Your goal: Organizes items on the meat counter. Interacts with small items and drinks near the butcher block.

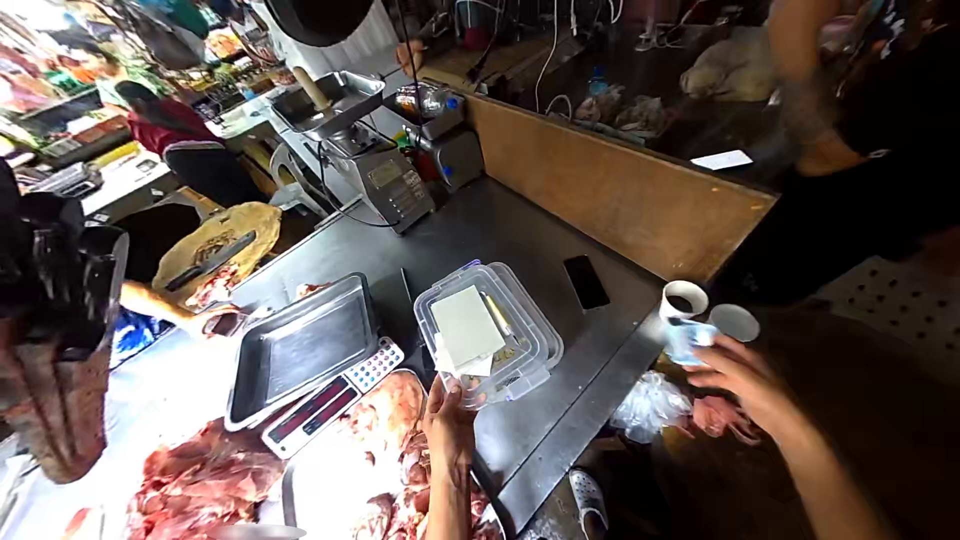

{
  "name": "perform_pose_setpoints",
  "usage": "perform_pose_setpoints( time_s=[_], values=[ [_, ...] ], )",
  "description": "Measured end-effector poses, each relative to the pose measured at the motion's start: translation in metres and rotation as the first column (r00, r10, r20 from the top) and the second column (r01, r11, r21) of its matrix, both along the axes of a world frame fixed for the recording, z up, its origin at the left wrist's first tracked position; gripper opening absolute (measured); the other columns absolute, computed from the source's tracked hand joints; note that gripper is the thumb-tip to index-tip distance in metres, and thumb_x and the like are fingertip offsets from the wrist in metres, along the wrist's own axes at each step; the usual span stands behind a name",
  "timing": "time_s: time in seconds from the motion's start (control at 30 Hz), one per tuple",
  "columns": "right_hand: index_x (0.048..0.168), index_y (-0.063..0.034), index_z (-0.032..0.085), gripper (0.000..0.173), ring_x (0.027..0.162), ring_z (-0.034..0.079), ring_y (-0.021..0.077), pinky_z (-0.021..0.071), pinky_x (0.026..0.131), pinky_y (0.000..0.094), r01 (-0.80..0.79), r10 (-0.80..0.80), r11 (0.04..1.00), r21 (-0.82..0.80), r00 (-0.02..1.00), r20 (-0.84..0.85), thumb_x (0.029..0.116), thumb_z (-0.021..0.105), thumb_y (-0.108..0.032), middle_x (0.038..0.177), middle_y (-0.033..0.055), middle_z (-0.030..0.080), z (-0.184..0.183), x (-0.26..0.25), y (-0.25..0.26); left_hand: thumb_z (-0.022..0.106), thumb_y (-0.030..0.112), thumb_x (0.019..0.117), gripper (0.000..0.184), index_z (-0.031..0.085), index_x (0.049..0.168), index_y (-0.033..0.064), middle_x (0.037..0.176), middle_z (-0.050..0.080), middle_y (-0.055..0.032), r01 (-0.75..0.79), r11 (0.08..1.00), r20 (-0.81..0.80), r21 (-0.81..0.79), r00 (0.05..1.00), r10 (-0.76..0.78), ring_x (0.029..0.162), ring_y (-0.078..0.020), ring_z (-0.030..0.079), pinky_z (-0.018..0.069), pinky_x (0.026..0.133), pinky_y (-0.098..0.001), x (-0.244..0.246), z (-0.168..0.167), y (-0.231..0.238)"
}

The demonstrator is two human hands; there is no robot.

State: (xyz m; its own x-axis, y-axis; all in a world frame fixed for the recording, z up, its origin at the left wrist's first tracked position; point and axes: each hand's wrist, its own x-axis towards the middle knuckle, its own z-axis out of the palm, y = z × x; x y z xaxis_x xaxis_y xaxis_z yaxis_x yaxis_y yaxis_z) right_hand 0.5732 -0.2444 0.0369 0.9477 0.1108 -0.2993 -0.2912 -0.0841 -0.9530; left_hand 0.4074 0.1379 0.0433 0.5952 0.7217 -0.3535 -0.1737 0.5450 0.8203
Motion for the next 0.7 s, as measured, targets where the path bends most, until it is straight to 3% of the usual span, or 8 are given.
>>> perform_pose_setpoints(
  time_s=[0.1,0.2,0.3,0.37,0.43,0.53,0.6,0.7],
  values=[
    [0.134,0.0024,0.052,0.038,0.079,0.070,0.0234,0.0617,0.068,0.0416,0.197,-0.206,0.975,-0.103,0.975,-0.083,0.1004,0.057,-0.015,0.105,0.0173,0.066,-0.028,-0.026,-0.050,0.045,-0.001,0.1043,0.045,0.041,0.149,0.0037,0.106,0.070,-0.0172,0.026,1.000,0.001,-0.015,1.000,-0.026,0.077,-0.0241,0.073,0.0634,0.066,-0.0407,0.008,-0.001,-0.001],
    [0.126,0.0022,0.054,0.035,0.072,0.071,0.0196,0.0620,0.063,0.0379,0.223,-0.236,0.967,-0.125,0.966,-0.109,0.0982,0.059,-0.017,0.097,0.0140,0.067,-0.046,-0.044,-0.054,0.046,-0.002,0.1041,0.046,0.042,0.149,0.0021,0.103,0.071,-0.0186,0.040,0.999,0.003,-0.005,0.999,-0.040,0.075,-0.0251,0.073,0.0632,0.063,-0.0403,0.014,-0.002,0.000],
    [0.112,0.0038,0.059,0.024,0.074,0.069,0.0131,0.0620,0.067,0.0325,0.185,-0.185,0.979,-0.088,0.983,0.003,0.0938,0.062,-0.012,0.091,0.0087,0.067,-0.049,-0.048,-0.035,0.050,-0.002,0.1033,0.043,0.046,0.146,-0.0007,0.104,0.070,-0.0195,0.047,0.998,-0.067,0.037,0.997,-0.044,0.076,-0.0249,0.072,0.0623,0.064,-0.0393,0.018,-0.002,-0.001],
    [0.097,-0.0024,0.062,0.013,0.070,0.064,0.0061,0.0565,0.064,0.0262,0.210,-0.199,0.973,-0.094,0.974,0.109,0.0867,0.065,-0.011,0.081,0.0005,0.064,-0.048,-0.042,-0.024,0.055,-0.002,0.1014,0.044,0.047,0.145,-0.0025,0.104,0.070,-0.0203,0.063,0.992,-0.186,0.108,0.982,-0.042,0.075,-0.0246,0.072,0.0618,0.062,-0.0393,0.021,0.005,-0.005],
    [0.091,-0.0055,0.061,0.010,0.067,0.061,0.0037,0.0544,0.062,0.0238,0.256,-0.241,0.965,-0.065,0.954,0.178,0.0824,0.064,-0.009,0.077,-0.0027,0.061,-0.042,-0.034,-0.016,0.059,-0.001,0.1004,0.047,0.046,0.146,-0.0039,0.101,0.070,-0.0206,0.107,0.971,-0.300,0.215,0.953,-0.039,0.069,-0.0230,0.072,0.0619,0.057,-0.0385,0.024,0.011,-0.010],
    [0.089,-0.0077,0.054,0.012,0.064,0.065,0.0080,0.0589,0.059,0.0284,0.298,-0.295,0.954,0.023,0.929,0.225,0.0792,0.061,-0.005,0.076,-0.0017,0.064,-0.035,-0.022,-0.010,0.063,0.003,0.0990,0.047,0.050,0.143,-0.0049,0.097,0.068,-0.0196,0.156,0.920,-0.421,0.361,0.907,0.011,0.065,-0.0202,0.069,0.0604,0.054,-0.0368,0.028,0.008,-0.012],
    [0.087,-0.0072,0.053,0.010,0.058,0.062,0.0075,0.0568,0.053,0.0276,0.310,-0.299,0.951,-0.007,0.922,0.244,0.0799,0.057,-0.003,0.073,-0.0015,0.061,-0.031,-0.017,-0.004,0.065,0.009,0.0981,0.047,0.054,0.142,-0.0030,0.105,0.065,-0.0202,0.235,0.857,-0.529,0.459,0.847,0.050,0.074,-0.0213,0.064,0.0556,0.058,-0.0373,0.027,0.002,-0.009],
    [0.085,-0.0013,0.056,0.007,0.067,0.056,0.0078,0.0490,0.062,0.0280,0.285,-0.232,0.940,-0.189,0.938,0.259,0.0881,0.051,0.002,0.076,0.0027,0.057,-0.023,-0.014,0.000,0.066,0.015,0.0983,0.041,0.061,0.135,-0.0020,0.116,0.062,-0.0230,0.350,0.775,-0.623,0.525,0.779,0.070,0.090,-0.0269,0.061,0.0524,0.074,-0.0423,0.025,-0.011,-0.002]
  ],
)
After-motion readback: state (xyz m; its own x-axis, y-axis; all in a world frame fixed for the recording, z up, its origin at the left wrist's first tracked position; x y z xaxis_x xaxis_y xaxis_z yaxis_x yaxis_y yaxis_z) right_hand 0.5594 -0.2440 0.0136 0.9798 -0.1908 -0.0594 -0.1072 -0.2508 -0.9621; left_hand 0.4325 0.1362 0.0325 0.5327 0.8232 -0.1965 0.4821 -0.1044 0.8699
